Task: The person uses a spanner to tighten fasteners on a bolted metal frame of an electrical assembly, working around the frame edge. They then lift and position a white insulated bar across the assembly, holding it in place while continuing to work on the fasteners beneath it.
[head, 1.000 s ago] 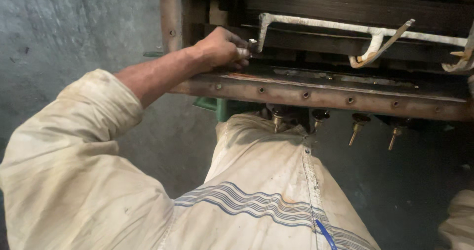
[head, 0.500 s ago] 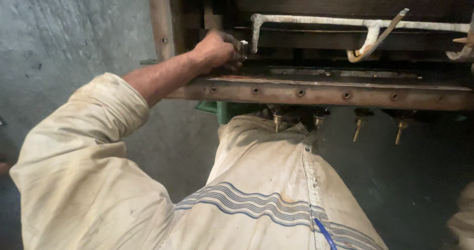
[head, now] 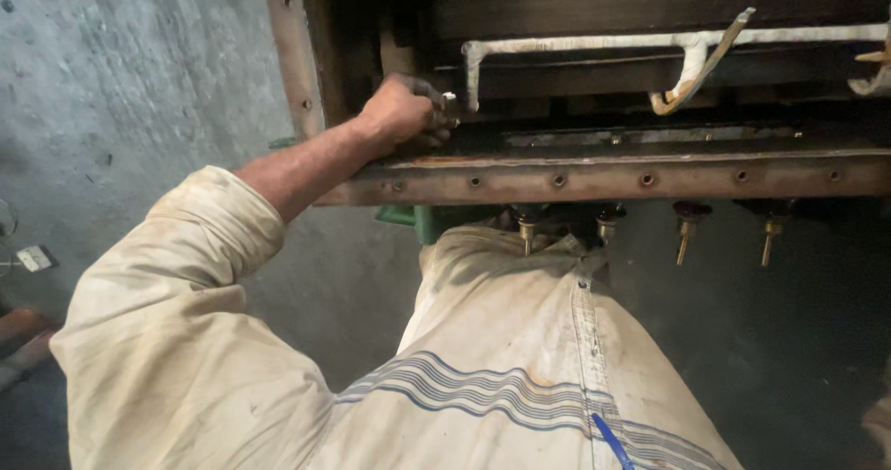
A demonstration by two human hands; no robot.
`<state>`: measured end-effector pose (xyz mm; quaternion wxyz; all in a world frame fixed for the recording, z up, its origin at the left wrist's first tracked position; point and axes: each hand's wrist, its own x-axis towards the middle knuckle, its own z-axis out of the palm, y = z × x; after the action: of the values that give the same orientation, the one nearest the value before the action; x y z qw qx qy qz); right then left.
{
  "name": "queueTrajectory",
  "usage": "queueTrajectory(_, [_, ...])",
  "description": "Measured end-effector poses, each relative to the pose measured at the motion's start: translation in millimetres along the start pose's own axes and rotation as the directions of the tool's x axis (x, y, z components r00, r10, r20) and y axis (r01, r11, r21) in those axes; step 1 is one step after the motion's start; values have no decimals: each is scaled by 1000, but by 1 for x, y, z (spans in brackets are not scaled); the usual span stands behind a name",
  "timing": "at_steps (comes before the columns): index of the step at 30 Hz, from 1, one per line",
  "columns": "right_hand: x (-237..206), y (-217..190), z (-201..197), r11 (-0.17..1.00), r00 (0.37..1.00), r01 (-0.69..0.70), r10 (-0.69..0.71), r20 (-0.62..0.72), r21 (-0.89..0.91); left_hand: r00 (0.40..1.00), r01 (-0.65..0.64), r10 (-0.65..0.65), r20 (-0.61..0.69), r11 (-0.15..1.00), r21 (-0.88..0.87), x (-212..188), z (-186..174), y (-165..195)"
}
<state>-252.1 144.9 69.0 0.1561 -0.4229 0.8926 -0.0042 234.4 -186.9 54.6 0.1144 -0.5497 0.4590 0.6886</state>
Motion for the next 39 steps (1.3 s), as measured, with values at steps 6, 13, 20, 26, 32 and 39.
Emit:
queueTrajectory(6, [-9, -49, -21, 998, 998, 41, -43, -40, -42, 997, -4, 21, -75, 976, 217, -11, 2, 7])
queueTrajectory(13, [-22, -190, -81, 777, 752, 630, -605, -261, 17, 877, -478, 466, 121, 812, 336, -26, -12, 2])
queueTrajectory(20, [22, -365, 37, 626, 560, 567, -770, 307, 535, 943, -280, 331, -23, 832, 480, -11, -5, -8])
queueTrajectory(26, [20, -382, 71, 584, 570, 575, -788, 230, 573, 892, -374, 452, -8, 747, 551, -7, -11, -13])
queueTrajectory(32, [31, -379, 82, 627, 587, 417, -738, 331, 658, 883, -433, 469, 29, 788, 439, -10, -16, -11])
queueTrajectory(39, [35, -382, 73, 598, 516, 450, -780, 354, 663, 824, -503, 566, 8, 726, 469, -1, -13, -19])
